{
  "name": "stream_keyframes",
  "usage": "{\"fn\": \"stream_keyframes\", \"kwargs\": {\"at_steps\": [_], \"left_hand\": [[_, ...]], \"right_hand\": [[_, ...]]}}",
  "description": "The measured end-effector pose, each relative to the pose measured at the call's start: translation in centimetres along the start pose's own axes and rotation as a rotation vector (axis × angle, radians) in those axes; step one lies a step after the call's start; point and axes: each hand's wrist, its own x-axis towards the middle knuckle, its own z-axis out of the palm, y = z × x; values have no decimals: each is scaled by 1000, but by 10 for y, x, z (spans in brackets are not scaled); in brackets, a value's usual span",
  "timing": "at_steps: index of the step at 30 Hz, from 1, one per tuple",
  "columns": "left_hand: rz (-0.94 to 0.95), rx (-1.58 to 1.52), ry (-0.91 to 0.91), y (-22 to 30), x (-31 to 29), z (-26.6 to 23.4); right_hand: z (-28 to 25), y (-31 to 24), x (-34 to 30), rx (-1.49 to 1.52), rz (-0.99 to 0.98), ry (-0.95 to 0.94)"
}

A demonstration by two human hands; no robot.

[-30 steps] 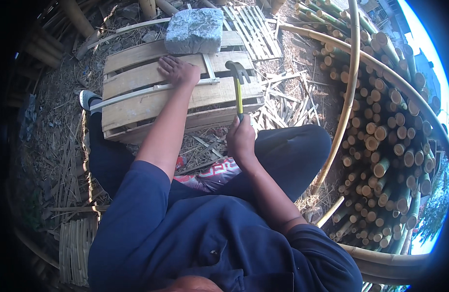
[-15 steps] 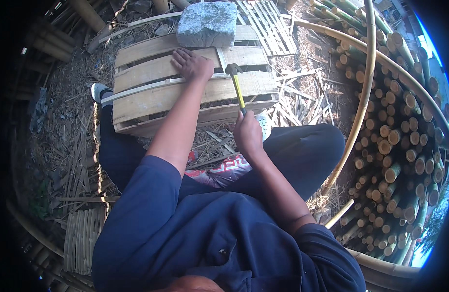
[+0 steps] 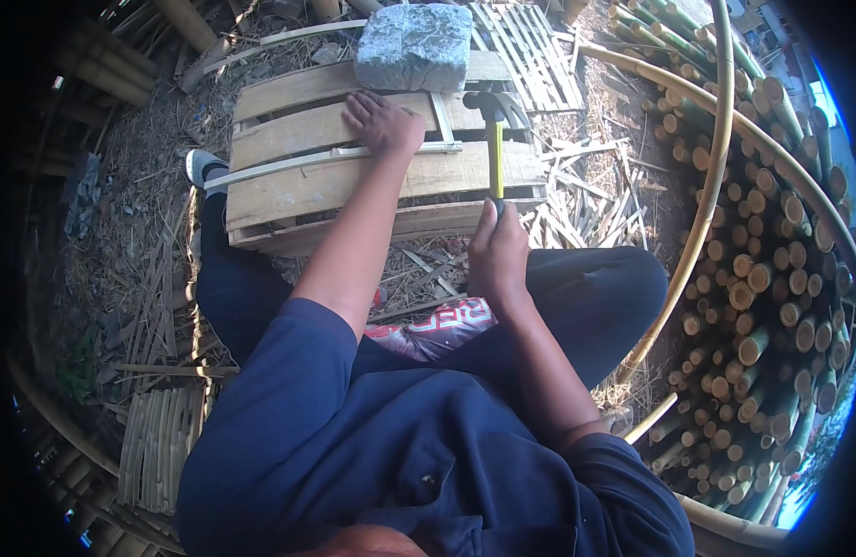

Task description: The person assembles bamboo parts by aligning strips of wood and using a hammer to drive nails through them, while holding a large stone on the workspace to provide stability.

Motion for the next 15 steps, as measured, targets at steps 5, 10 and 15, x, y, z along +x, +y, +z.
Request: {"fn": "stream_keyframes", "kwargs": {"at_steps": [5,10,15], "left_hand": [[12,19,-11,3,-1,1],[-1,34,-22,3,-1,-5],[6,32,-28,5,-3,-8]], "right_hand": [[6,24,-1,-27,52,-100],[18,33,-7,-69,65,-115],[25,41,-5,-193,133,-174]]}}
